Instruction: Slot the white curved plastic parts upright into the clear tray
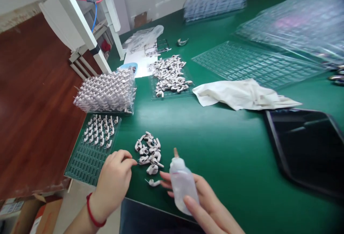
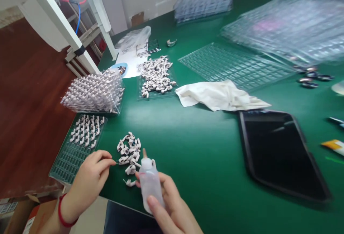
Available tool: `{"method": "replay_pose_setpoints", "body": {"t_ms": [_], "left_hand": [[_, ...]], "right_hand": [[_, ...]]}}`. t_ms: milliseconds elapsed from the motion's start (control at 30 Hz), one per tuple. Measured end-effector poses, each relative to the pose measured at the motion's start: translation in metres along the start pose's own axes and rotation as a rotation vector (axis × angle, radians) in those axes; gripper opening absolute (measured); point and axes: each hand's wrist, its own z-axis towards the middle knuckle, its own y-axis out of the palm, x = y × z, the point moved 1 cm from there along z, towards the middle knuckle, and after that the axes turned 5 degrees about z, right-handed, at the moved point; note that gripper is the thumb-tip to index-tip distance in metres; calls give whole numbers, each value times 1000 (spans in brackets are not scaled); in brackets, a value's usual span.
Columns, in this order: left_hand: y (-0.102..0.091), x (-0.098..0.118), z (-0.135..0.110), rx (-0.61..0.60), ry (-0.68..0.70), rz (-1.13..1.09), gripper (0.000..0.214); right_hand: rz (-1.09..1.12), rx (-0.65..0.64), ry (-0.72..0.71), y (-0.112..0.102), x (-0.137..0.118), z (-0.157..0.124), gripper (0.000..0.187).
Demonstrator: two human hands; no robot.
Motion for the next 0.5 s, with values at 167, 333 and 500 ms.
{"method": "replay_pose_setpoints", "body": {"t_ms": [167, 333, 500], "left_hand": [[7, 19, 12, 46, 41, -86, 20], [15, 23, 23, -97, 71, -31, 25], [0, 10, 13, -17, 18, 37, 24]], "right_hand": [[-57, 330, -40, -20, -2, 8, 44], [-131, 257, 89, -21, -5, 12, 56], [-60, 128, 75, -8, -5, 13, 48]]}}
